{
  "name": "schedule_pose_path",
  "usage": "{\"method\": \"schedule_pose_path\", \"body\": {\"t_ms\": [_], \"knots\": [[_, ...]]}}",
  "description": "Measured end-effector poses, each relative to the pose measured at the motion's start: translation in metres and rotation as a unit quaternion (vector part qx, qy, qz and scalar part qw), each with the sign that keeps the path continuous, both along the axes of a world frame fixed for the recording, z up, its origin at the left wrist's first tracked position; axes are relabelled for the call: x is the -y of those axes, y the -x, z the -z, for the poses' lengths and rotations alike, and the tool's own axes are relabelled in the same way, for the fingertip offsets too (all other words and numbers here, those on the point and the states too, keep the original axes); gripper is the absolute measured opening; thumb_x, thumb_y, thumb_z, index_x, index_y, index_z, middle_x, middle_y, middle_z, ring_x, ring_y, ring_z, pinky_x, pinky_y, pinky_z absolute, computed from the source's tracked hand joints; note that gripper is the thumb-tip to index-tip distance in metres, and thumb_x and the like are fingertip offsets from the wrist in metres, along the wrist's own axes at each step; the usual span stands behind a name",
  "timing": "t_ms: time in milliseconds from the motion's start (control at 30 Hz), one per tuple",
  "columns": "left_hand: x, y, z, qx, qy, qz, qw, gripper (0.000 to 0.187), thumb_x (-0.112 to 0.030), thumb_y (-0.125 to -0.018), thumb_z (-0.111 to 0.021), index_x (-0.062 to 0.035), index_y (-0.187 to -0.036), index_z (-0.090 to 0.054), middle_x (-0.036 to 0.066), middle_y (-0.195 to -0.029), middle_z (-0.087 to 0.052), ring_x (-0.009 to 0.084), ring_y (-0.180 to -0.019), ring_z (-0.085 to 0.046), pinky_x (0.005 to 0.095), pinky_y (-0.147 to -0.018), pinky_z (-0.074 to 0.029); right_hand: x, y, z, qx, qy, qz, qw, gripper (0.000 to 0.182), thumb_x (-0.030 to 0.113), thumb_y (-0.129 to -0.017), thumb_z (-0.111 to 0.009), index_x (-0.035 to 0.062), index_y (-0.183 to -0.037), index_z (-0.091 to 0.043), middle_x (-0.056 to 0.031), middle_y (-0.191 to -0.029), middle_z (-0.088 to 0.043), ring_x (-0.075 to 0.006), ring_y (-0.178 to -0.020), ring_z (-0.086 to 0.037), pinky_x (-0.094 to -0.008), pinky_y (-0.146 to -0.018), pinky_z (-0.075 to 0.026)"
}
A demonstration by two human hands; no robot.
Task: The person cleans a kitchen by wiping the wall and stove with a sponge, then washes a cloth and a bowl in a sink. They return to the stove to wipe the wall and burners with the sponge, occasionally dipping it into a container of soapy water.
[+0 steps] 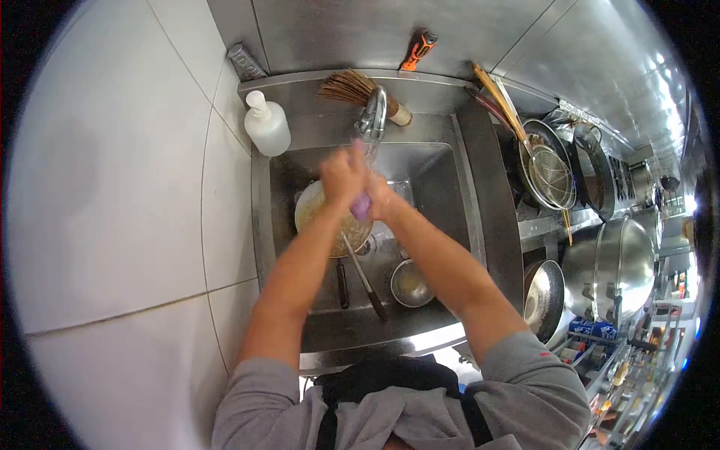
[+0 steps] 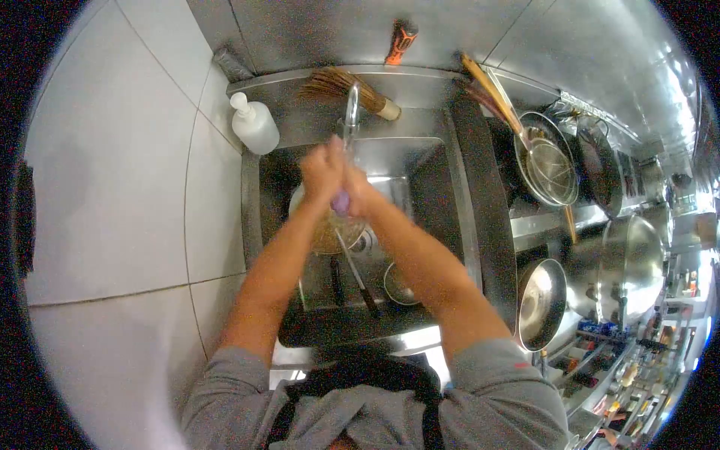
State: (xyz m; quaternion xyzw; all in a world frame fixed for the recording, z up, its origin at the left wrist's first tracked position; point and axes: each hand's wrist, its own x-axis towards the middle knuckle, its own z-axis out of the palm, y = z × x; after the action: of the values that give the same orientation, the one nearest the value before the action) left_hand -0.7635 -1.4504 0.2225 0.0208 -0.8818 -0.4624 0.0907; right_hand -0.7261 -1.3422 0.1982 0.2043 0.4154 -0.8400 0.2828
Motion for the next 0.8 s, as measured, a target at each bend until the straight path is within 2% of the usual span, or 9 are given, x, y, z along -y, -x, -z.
{"method": "schedule_pose_path", "body": {"t_ms": [133, 233, 300, 400, 467, 500, 567, 667, 800], "knots": [[0.021, 0.016, 0.007, 0.036, -0.247, 0.169, 0.953, 0.031, -0.032, -0.088, -0.066, -0.002, -0.081, -0.066, 0.015, -0.07, -0.066, 0.0294, -0.071, -0.066, 0.0404, -0.069, -0.049, -0.03, 0.011, -0.06, -0.089, -0.08, -0.129, 0.984, 0.033, 0.032, -0.096, -0.057, 0.0028, -0.111, -0.061, -0.0086, -0.095, -0.067, -0.0213, -0.082, -0.065, -0.0346, -0.075, -0.054], [0.036, -0.012, 0.007, 0.024, -0.122, 0.293, 0.948, 0.034, -0.029, -0.087, -0.067, 0.0012, -0.102, -0.066, 0.01, -0.095, -0.069, 0.0159, -0.084, -0.063, 0.0326, -0.077, -0.05, -0.068, 0.012, -0.079, -0.233, -0.185, -0.099, 0.95, 0.029, 0.027, -0.096, -0.057, 0.0006, -0.108, -0.059, -0.0149, -0.102, -0.067, -0.0261, -0.089, -0.066, -0.0401, -0.081, -0.054], [0.049, -0.019, 0.005, 0.091, -0.024, 0.335, 0.938, 0.038, -0.029, -0.086, -0.068, 0.002, -0.109, -0.065, 0.01, -0.104, -0.068, 0.0149, -0.088, -0.062, 0.0317, -0.079, -0.049, -0.085, 0.01, -0.083, -0.204, 0.031, 0.077, 0.976, 0.035, 0.032, -0.098, -0.052, -0.0019, -0.106, -0.057, -0.0162, -0.101, -0.066, -0.0281, -0.089, -0.066, -0.0431, -0.084, -0.053], [0.052, -0.019, 0.0, 0.213, -0.174, 0.363, 0.89, 0.046, -0.029, -0.084, -0.07, 0.0016, -0.117, -0.063, 0.01, -0.112, -0.067, 0.0162, -0.095, -0.063, 0.0311, -0.083, -0.049, -0.071, 0.007, -0.051, -0.036, 0.106, 0.166, 0.98, 0.045, 0.04, -0.098, -0.049, -0.0031, -0.108, -0.055, -0.0164, -0.096, -0.065, -0.0294, -0.088, -0.065, -0.0464, -0.088, -0.052], [0.012, -0.046, -0.023, 0.122, -0.523, 0.264, 0.801, 0.033, -0.026, -0.081, -0.072, 0.0017, -0.099, -0.068, 0.013, -0.092, -0.07, 0.0238, -0.082, -0.066, 0.034, -0.075, -0.05, -0.057, 0.01, -0.006, 0.0, 0.25, 0.124, 0.96, 0.048, 0.043, -0.098, -0.045, -0.0015, -0.115, -0.051, -0.018, -0.103, -0.061, -0.033, -0.095, -0.062, -0.0475, -0.092, -0.049], [-0.013, -0.057, -0.025, 0.123, -0.523, 0.263, 0.801, 0.033, -0.026, -0.081, -0.072, 0.0017, -0.099, -0.068, 0.013, -0.092, -0.07, 0.0238, -0.082, -0.066, 0.034, -0.075, -0.05, -0.05, 0.006, 0.011, -0.014, 0.33, 0.078, 0.941, 0.047, 0.041, -0.098, -0.045, -0.0008, -0.119, -0.049, -0.0195, -0.108, -0.061, -0.0346, -0.099, -0.06, -0.0481, -0.094, -0.047], [-0.049, -0.076, -0.027, -0.284, -0.041, 0.128, 0.949, 0.023, -0.024, -0.082, -0.069, -0.0014, -0.078, -0.066, 0.016, -0.075, -0.066, 0.0311, -0.069, -0.064, 0.039, -0.064, -0.049, -0.02, -0.013, 0.033, -0.128, 0.418, 0.076, 0.896, 0.047, 0.039, -0.096, -0.049, 0.001, -0.124, -0.047, -0.0194, -0.112, -0.06, -0.0362, -0.102, -0.06, -0.0483, -0.094, -0.046], [-0.047, -0.065, 0.001, -0.219, -0.051, -0.013, 0.974, 0.029, -0.032, -0.081, -0.068, -0.0033, -0.078, -0.068, 0.021, -0.075, -0.065, 0.0391, -0.065, -0.062, 0.0448, -0.063, -0.049, -0.002, -0.007, 0.049, -0.221, 0.382, 0.123, 0.889, 0.046, 0.039, -0.093, -0.055, 0.0027, -0.12, -0.049, -0.0166, -0.109, -0.061, -0.0343, -0.098, -0.061, -0.0465, -0.089, -0.049], [-0.021, -0.048, 0.011, -0.07, -0.028, -0.087, 0.993, 0.033, -0.036, -0.082, -0.067, -0.0046, -0.073, -0.065, 0.023, -0.066, -0.062, 0.0409, -0.06, -0.061, 0.0502, -0.059, -0.046, 0.009, -0.015, -0.013, -0.002, 0.071, 0.126, 0.989, 0.036, 0.037, -0.089, -0.062, 0.0052, -0.104, -0.057, -0.011, -0.099, -0.064, -0.0267, -0.086, -0.063, -0.0412, -0.077, -0.052]]}}
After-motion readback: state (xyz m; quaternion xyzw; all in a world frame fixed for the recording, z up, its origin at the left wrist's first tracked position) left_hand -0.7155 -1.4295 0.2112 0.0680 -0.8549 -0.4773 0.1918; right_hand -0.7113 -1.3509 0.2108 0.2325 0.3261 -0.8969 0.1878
